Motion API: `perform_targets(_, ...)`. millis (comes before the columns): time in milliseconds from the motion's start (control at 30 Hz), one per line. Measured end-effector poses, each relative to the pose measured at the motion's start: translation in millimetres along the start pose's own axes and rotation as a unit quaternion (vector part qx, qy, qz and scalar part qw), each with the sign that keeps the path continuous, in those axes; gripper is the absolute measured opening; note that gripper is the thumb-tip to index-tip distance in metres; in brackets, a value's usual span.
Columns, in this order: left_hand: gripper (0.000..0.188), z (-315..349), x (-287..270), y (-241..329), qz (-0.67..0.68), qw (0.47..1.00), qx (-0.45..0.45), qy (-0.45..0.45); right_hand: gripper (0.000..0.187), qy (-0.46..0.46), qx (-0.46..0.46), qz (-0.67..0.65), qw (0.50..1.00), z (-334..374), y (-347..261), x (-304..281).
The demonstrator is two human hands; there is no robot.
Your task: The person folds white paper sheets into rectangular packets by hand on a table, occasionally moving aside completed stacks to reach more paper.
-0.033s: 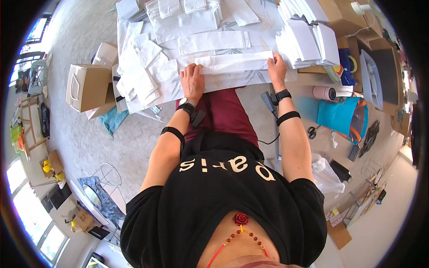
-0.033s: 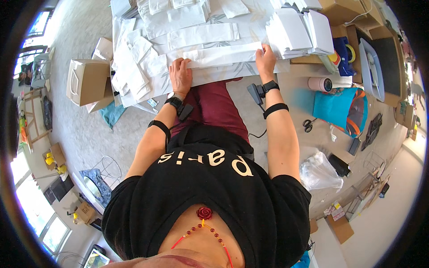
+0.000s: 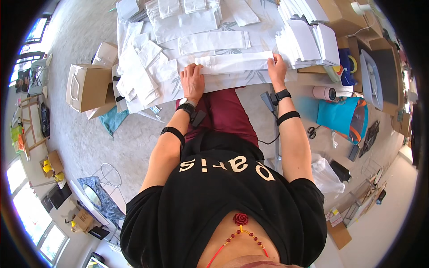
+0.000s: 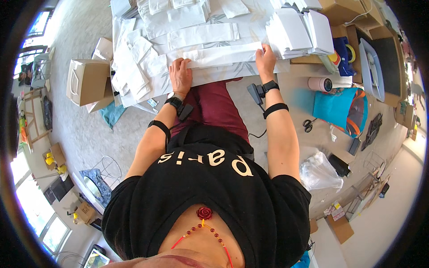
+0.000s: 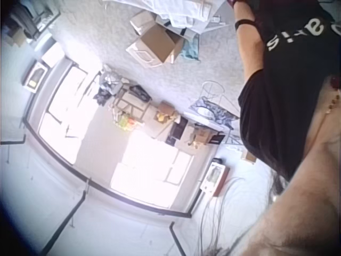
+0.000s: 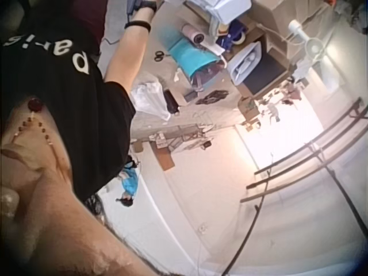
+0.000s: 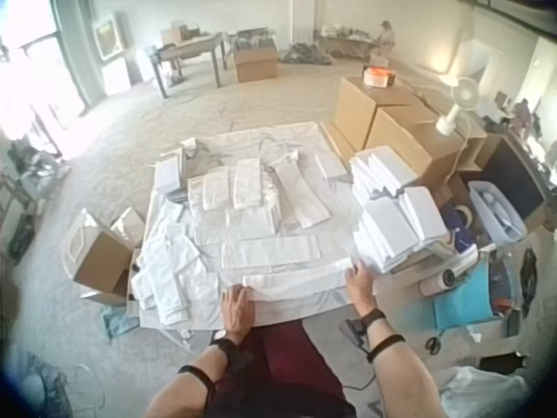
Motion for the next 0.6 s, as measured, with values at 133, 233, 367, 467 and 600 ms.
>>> perform_targets(133, 0.038, 0, 0, -1, -0.002, 1.000, -0.002, -0.002, 0.027, 0.011, -0.013, 0.002, 1.000, 2, -9, -1)
perform_targets(233, 0.038, 0, -1, -1, 0.000, 1.000, -0.001, -0.005, 0.029, 0.011, -0.022, 0.026, 0.999, 4, -13, -1)
perform_targets(367, 0.038, -1, 0, 1, -0.005, 1.000, 0.000, -0.012, 0.030, 0.018, -0.051, 0.058, 0.997, 5, -16, 0)
perform_targets(467, 0.038, -2, 1, 3, -0.006, 1.000, 0.004, -0.013, 0.031, 0.035, -0.080, 0.112, 0.990, 6, -24, -1)
perform_targets(600, 0.037, 0, -3, -2, -0.016, 1.000, 0.002, -0.010, 0.032, 0.075, -0.188, 0.269, 0.942, 15, -98, -11)
Point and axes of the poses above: each hand's wrist, its own z-axis away from the middle knuckle, its own x-axis out of the palm, y = z × x, the point moved 6 cm from there along -z, towards the middle knuckle, and after that the axes turned 12 degrees about -x, right-handed, at the moved point
